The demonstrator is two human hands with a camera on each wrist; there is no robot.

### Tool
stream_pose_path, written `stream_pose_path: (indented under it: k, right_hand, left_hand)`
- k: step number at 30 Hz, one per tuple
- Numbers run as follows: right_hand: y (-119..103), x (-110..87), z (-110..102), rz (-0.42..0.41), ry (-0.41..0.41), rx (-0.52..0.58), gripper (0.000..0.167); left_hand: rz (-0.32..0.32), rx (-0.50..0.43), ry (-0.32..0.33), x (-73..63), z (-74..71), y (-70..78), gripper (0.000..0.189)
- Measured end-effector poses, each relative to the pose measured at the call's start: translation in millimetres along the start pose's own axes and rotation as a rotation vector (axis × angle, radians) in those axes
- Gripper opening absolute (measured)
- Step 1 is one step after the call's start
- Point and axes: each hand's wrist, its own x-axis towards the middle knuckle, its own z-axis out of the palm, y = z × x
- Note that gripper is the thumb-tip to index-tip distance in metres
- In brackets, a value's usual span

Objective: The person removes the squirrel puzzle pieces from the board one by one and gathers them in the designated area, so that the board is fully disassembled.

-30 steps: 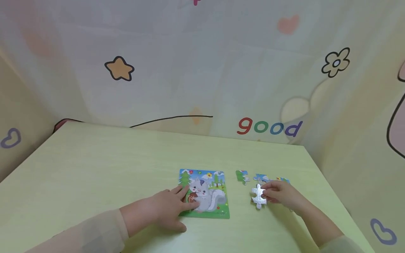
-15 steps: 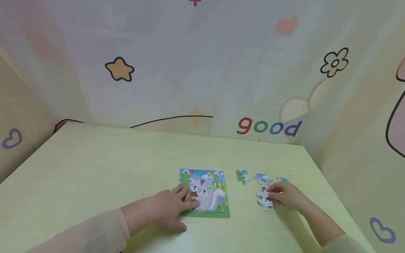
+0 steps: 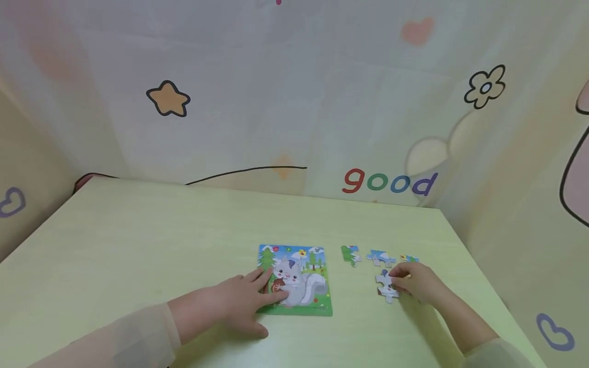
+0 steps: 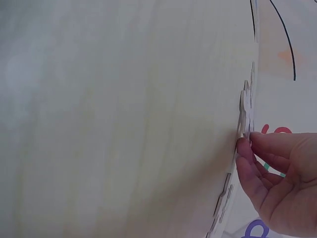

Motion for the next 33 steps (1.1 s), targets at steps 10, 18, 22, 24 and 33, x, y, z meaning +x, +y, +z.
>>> stream_pose_path:
  k: [10, 18, 22, 24, 33]
  right_hand:
    - [-13, -2.7, -1, -0.03, 0.029, -0.094, 0.004]
    - [-26, -1.6, 6, -0.056, 0.041, 0.0, 0.014]
    - [-44, 6.4, 19, -0.09, -0.012, 0.163, 0.017]
    - [-55, 10.7, 26, -0.107, -0.04, 0.22, 0.016]
    - [-107, 23.3, 54, -0.211, -0.17, 0.341, 0.016]
  left_hand:
    - [0.042, 0.013, 0.047, -2.0, 2.3, -6.2, 0.071]
    - [-0.006, 0.025, 0.036, -11.0, 4.6, -5.3, 0.073]
    - [-0.033, 0.028, 0.025, -14.8, 4.9, -7.4, 0.073]
    - [-0.035, 0.022, 0.022, -15.3, 4.0, -7.4, 0.073]
    - [-0.044, 0.015, 0.017, -16.4, -0.8, -3.1, 0.073]
